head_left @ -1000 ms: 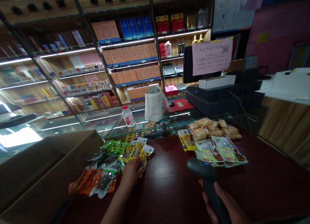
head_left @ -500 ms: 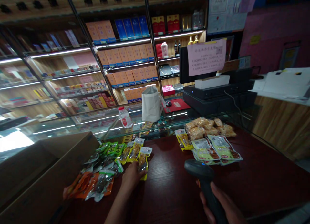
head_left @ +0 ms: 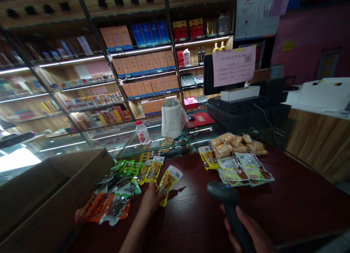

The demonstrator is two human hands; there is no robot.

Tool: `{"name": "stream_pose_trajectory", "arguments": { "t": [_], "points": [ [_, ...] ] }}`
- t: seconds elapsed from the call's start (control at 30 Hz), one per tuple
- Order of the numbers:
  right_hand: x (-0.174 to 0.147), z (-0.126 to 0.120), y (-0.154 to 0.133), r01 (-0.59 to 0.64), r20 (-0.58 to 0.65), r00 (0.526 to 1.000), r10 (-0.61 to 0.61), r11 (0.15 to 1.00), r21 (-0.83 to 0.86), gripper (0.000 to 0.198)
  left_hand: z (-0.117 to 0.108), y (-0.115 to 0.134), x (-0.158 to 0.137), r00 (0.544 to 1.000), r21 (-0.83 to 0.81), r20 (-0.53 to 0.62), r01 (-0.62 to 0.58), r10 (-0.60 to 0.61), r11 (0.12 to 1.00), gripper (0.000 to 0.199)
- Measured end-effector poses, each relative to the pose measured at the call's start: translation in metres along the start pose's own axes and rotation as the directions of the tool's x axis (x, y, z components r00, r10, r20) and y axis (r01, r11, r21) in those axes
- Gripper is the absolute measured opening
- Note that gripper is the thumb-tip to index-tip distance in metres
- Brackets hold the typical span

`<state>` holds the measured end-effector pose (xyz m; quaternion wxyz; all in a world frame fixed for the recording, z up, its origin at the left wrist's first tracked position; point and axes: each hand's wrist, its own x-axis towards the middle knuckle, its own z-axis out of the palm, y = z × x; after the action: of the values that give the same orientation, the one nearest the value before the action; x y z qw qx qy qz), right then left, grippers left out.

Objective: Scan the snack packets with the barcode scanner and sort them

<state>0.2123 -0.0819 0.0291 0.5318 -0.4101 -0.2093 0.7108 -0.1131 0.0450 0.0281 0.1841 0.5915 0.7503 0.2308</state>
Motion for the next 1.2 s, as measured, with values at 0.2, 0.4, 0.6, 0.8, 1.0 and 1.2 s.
{"name": "stream_pose_trajectory", "arguments": {
  "t": [0.2, 0.4, 0.6, 0.8, 1.0, 1.2],
  "points": [
    [-0.003, 0.0, 0.002, -0.003, -0.013, 1.0, 0.003, 1.0, -0.015, 0.063, 0.018, 0.014, -0.015, 0.991, -0.366, 0.009, -0.12, 0.133, 0.923, 0.038],
    [-0.006, 0.003, 0.004, 0.02, -0.015, 1.0, -0.021, 0.999, -0.03, 0.062, 0.029, 0.032, -0.014, 0.988, -0.708, 0.097, -0.018, 0.123, 0.706, 0.044],
    [-0.005, 0.015, -0.011, 0.065, -0.006, 0.998, -0.065, 0.998, -0.024, 0.062, 0.031, 0.051, -0.011, 0.971, -0.844, 0.212, 0.124, 0.113, 0.522, 0.048],
    [0.007, 0.031, -0.04, 0.192, 0.086, 0.978, -0.192, 0.981, 0.01, 0.053, 0.053, 0.053, -0.011, 0.984, -0.892, 0.151, 0.096, 0.091, 0.441, 0.053],
    [0.017, 0.046, -0.043, 0.207, 0.039, 0.977, -0.208, 0.978, 0.029, 0.05, 0.059, 0.041, -0.003, 0.974, -0.94, 0.14, 0.074, 0.178, 0.334, 0.063],
    [0.024, 0.059, -0.033, 0.212, 0.008, 0.977, -0.211, 0.976, -0.048, 0.053, 0.06, 0.036, -0.002, 0.987, -0.935, 0.112, 0.065, 0.118, 0.349, 0.053]
  ]
}}
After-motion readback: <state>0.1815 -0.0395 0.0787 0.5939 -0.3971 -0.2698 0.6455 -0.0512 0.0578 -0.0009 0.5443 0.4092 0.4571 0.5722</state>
